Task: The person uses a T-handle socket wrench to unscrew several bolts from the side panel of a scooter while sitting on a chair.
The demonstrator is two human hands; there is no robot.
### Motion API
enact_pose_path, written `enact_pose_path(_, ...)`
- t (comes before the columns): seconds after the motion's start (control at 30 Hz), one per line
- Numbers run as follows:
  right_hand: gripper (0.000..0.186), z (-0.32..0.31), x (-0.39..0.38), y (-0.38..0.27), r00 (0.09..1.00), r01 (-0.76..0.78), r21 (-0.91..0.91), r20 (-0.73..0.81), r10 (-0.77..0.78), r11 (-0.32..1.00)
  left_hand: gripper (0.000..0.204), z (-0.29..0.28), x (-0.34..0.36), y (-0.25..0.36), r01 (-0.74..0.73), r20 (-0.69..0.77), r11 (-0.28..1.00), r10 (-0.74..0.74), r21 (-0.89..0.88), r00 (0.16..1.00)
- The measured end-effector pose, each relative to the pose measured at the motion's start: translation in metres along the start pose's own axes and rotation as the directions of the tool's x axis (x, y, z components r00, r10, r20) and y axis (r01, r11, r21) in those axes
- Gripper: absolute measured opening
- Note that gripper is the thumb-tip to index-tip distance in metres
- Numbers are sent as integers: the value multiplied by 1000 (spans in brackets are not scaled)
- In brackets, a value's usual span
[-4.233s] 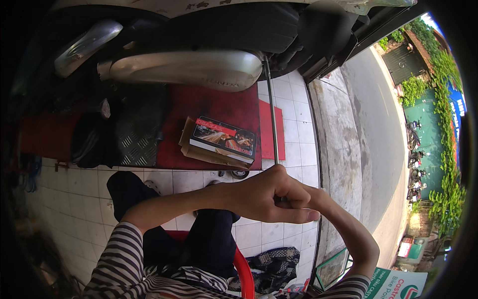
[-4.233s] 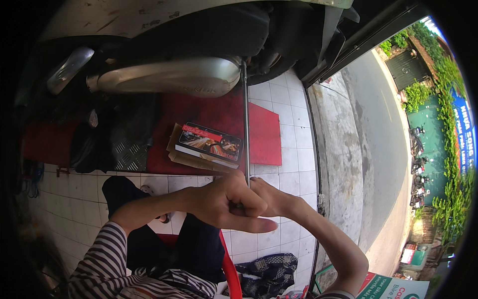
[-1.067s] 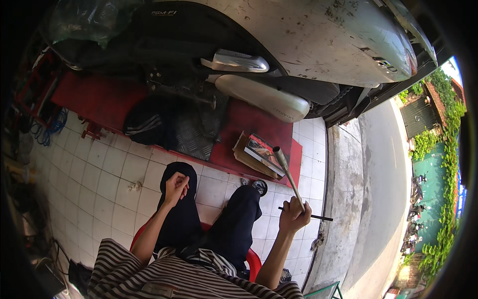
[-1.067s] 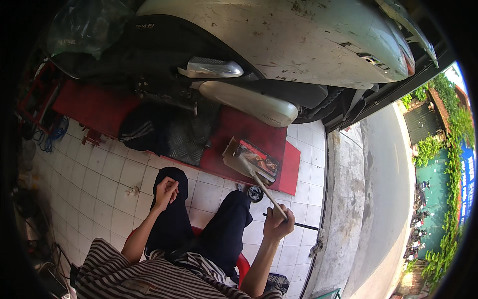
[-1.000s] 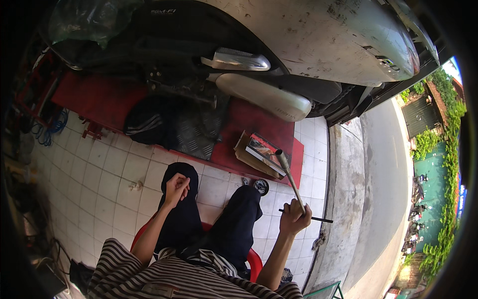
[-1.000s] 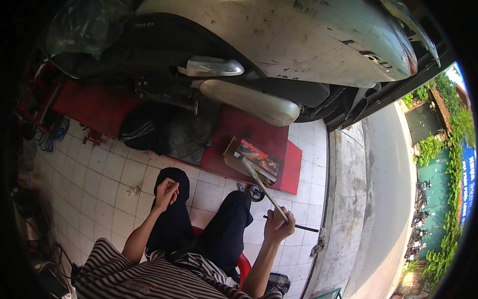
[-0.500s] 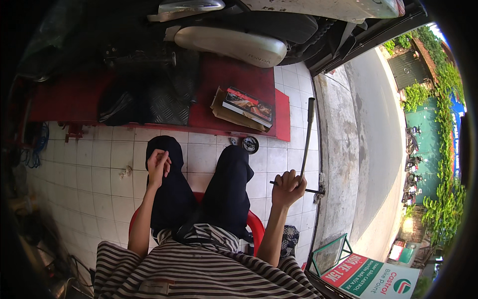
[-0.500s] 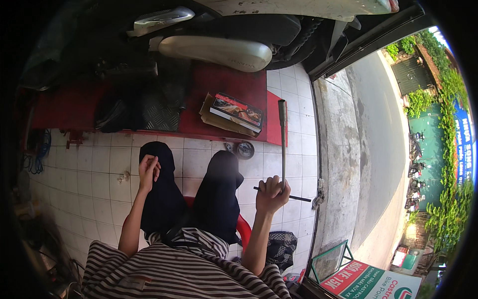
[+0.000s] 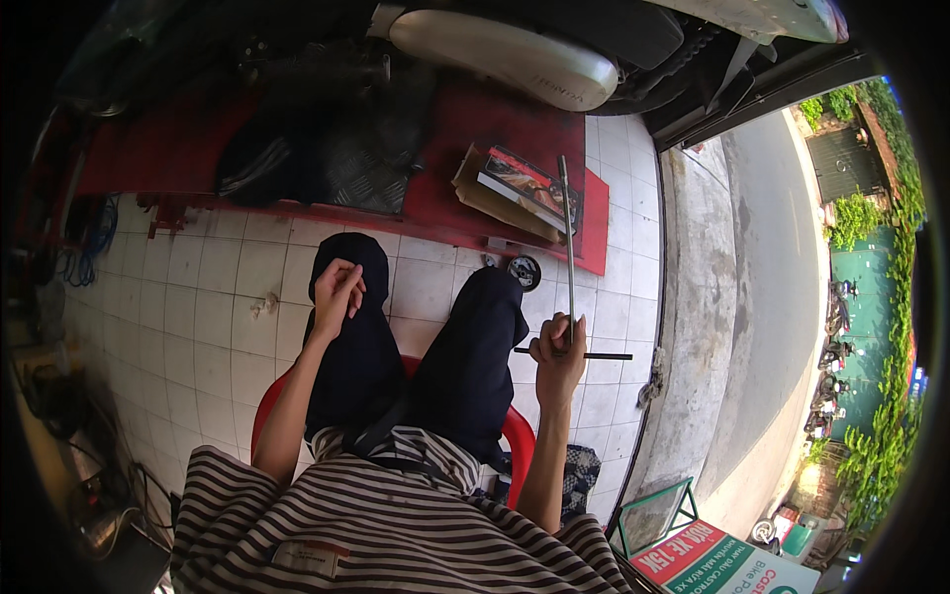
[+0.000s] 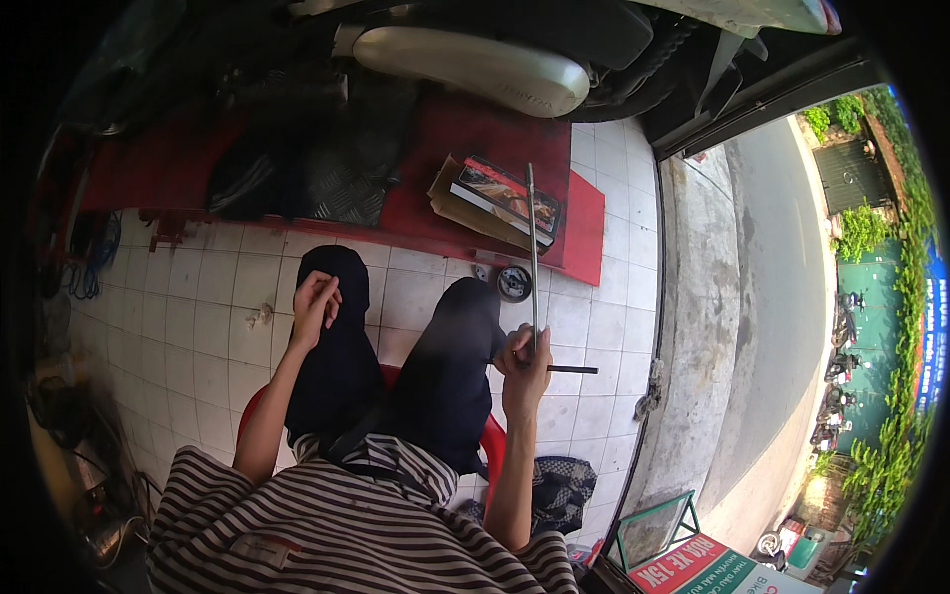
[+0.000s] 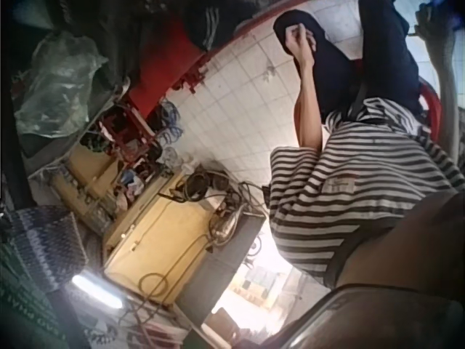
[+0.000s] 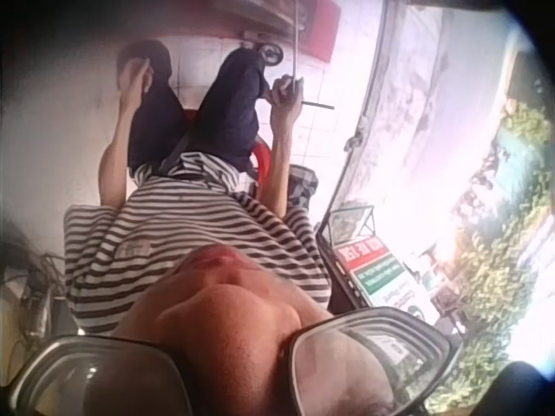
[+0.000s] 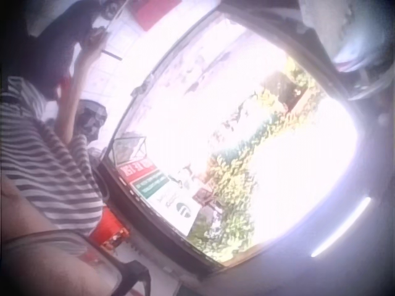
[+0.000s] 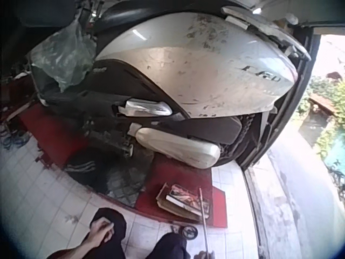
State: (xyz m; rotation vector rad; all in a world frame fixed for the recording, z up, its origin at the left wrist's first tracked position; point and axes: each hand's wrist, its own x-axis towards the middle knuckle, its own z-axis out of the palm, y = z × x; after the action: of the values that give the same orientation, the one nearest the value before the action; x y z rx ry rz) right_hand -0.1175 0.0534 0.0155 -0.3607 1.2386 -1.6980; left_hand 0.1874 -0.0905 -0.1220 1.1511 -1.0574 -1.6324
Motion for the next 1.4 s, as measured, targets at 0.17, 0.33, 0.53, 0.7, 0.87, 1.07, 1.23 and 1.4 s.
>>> enact_pose_path(0.17, 44, 25, 33, 27, 997, 20, -187, -75, -35, 982, 17, 3, -1, -5, -48, 3, 994, 48, 96, 999)
enact_pose_path(0.33, 47, 66, 60, 44, 993, 119, -280, 18, -119, 952, 17, 1, -5, -5, -42, -38, 992, 47, 116, 998)
enact_pose_path(0.53, 46, 95, 88, 58, 966, 248, -360, 156, -204, 900, 16, -4, -1, -4, -69, -49, 995, 73, 73, 996)
enact_pose_path(0.7, 49, 117, 106, 61, 952, 306, -404, 122, -281, 862, 15, -15, -1, -6, -59, -68, 998, 60, 15, 996)
enact_pose_path(0.87, 49, 117, 107, 63, 962, 272, -359, 103, -252, 893, 14, -17, -1, -3, -61, -92, 997, 58, -37, 994)
enact_pose_path(1.07, 47, 120, 106, 62, 959, 284, -359, 124, -256, 889, 13, -15, -1, -2, -34, -93, 998, 29, -54, 995)
enact_pose_path(1.23, 42, 121, 114, 72, 868, 483, -617, 249, -429, 621, 14, -11, -1, -3, -32, -86, 998, 28, -45, 996)
enact_pose_path(1.4, 39, 113, 125, 82, 701, 629, -741, 410, -583, 235, 14, -10, -2, -5, -41, -85, 998, 38, -40, 996)
